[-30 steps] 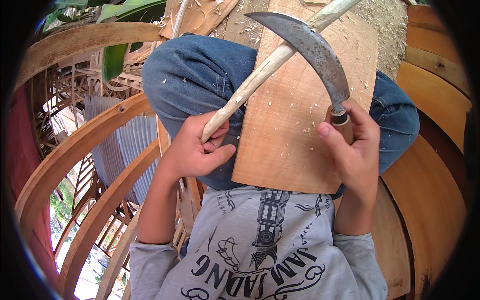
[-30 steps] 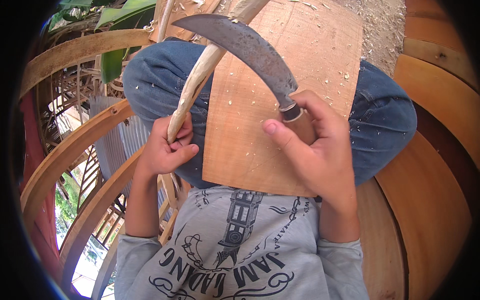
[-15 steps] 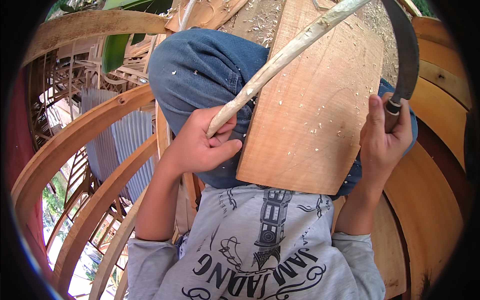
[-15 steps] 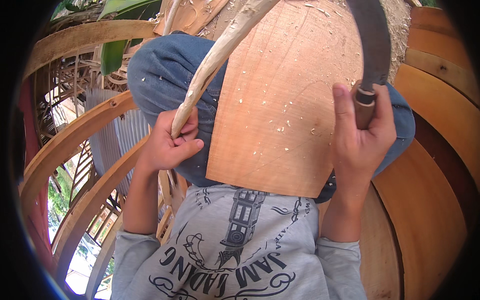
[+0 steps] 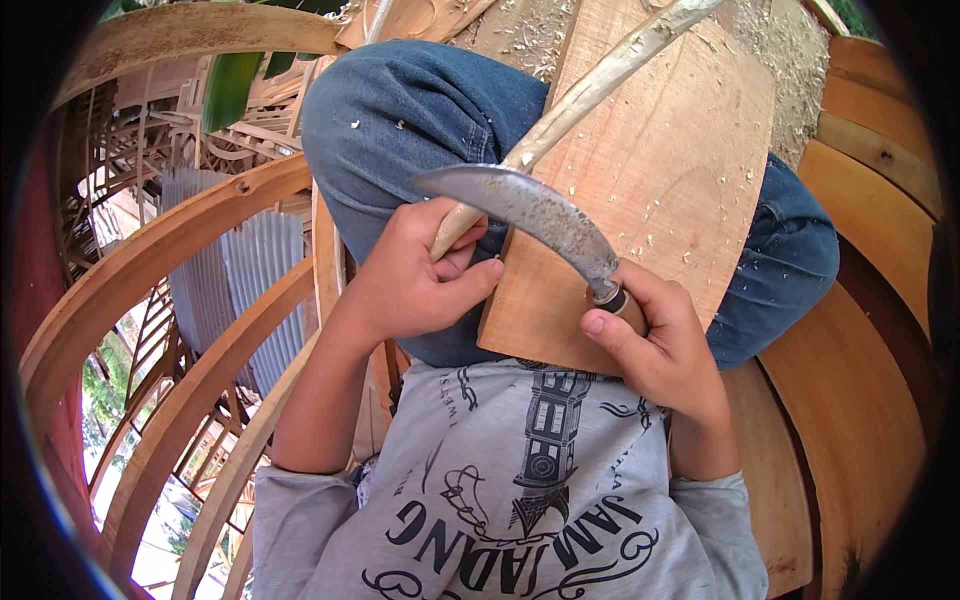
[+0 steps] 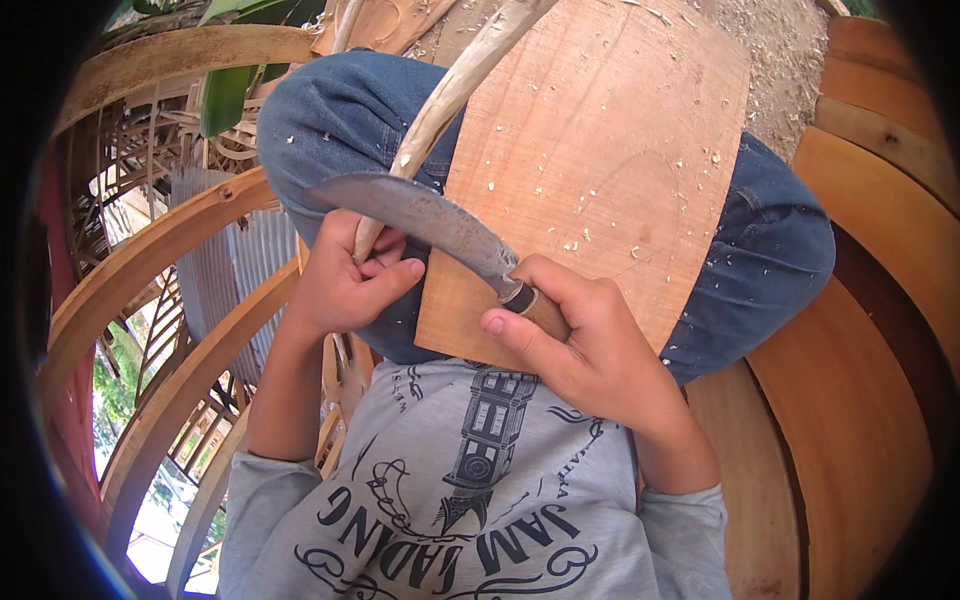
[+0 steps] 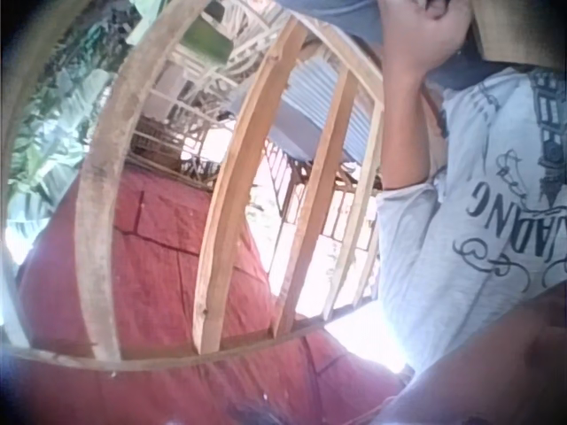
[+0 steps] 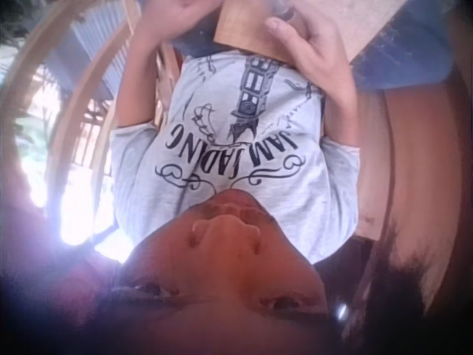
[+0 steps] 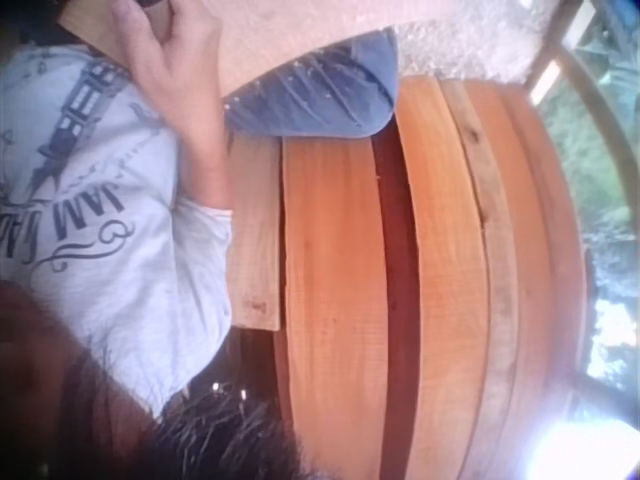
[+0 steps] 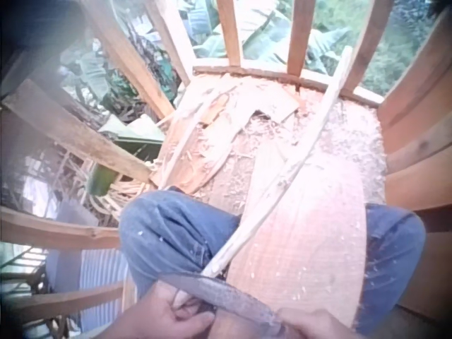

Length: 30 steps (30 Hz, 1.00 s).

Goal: The person sits cross-legged and uses a curved blade to shave and smooth a long wooden stick held against a flat wooden board on their lap. They repeatedly rotate the stick and scrape its surface to remove bark and smooth the wood.

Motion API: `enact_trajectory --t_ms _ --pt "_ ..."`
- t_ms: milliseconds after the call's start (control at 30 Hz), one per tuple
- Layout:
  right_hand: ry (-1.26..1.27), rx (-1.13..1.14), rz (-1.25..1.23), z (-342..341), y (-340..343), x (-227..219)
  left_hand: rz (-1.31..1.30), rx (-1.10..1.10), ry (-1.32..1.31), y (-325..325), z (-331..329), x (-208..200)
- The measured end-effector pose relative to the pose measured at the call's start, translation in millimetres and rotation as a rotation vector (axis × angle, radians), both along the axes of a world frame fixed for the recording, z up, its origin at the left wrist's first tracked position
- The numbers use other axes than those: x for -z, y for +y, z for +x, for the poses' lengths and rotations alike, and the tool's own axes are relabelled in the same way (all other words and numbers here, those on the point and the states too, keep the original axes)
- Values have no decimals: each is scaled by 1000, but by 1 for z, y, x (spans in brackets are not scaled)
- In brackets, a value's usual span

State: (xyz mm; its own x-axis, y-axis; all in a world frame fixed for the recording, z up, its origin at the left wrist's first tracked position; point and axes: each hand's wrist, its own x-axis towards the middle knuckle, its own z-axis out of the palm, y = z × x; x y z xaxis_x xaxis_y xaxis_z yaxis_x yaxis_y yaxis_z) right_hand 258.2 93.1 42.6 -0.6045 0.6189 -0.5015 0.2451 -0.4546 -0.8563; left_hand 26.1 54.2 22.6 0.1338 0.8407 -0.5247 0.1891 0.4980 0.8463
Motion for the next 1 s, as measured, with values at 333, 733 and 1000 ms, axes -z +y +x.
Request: enact_trajectory --t_ms 333,733,1000 --pt "-140 32 -26 1 -1 -7 -18 54 -6 1 -3 -3" --pt "-120 8 73 3 -1 -5 3 21 -44 2 -1 -4" --pt "-248 353 67 15 2 1 42 38 -33 0 -3 0"
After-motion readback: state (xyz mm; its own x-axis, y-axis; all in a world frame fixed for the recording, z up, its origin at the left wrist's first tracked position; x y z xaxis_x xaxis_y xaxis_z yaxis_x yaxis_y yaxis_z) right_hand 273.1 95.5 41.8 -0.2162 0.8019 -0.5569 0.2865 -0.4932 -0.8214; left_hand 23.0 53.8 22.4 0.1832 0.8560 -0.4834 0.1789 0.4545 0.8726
